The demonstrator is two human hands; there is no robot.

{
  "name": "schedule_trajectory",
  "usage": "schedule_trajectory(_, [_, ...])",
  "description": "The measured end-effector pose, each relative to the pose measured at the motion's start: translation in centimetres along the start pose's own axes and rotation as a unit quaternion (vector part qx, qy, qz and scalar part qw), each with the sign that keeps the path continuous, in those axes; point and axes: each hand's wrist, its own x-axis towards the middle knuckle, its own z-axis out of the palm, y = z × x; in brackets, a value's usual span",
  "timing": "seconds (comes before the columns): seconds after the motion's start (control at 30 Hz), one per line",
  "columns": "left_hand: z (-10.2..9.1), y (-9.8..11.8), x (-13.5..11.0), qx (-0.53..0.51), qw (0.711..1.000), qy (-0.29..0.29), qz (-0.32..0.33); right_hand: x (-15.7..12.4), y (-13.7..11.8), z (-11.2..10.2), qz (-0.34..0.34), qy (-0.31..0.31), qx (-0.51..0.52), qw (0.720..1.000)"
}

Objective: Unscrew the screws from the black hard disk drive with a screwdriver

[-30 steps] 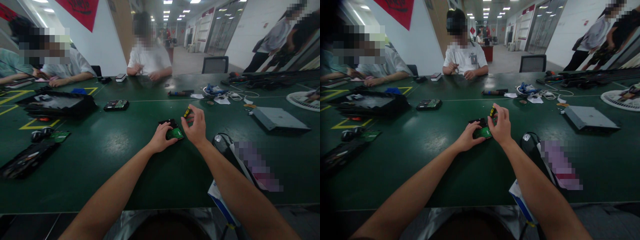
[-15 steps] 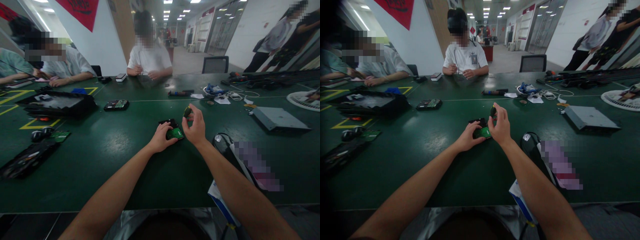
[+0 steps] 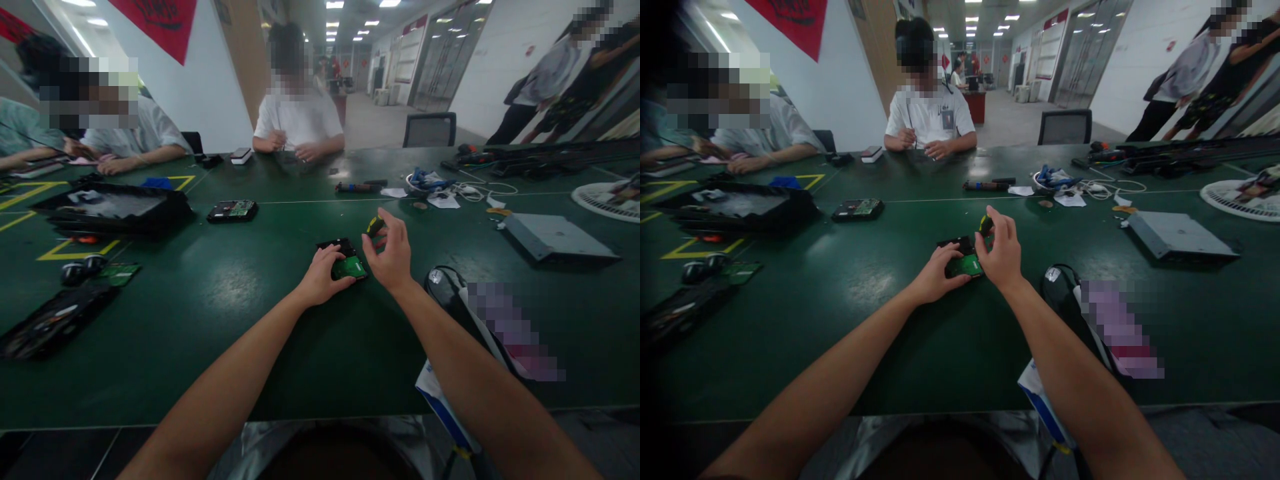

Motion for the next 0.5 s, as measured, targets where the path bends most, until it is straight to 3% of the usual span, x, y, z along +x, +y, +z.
schedule_trajectory(0.5, [0.05, -0.08, -0.01, -0.004, 1.0, 0.0, 0.0, -0.08, 0.36, 0.15, 0.002, 0.001, -0.004, 1.0])
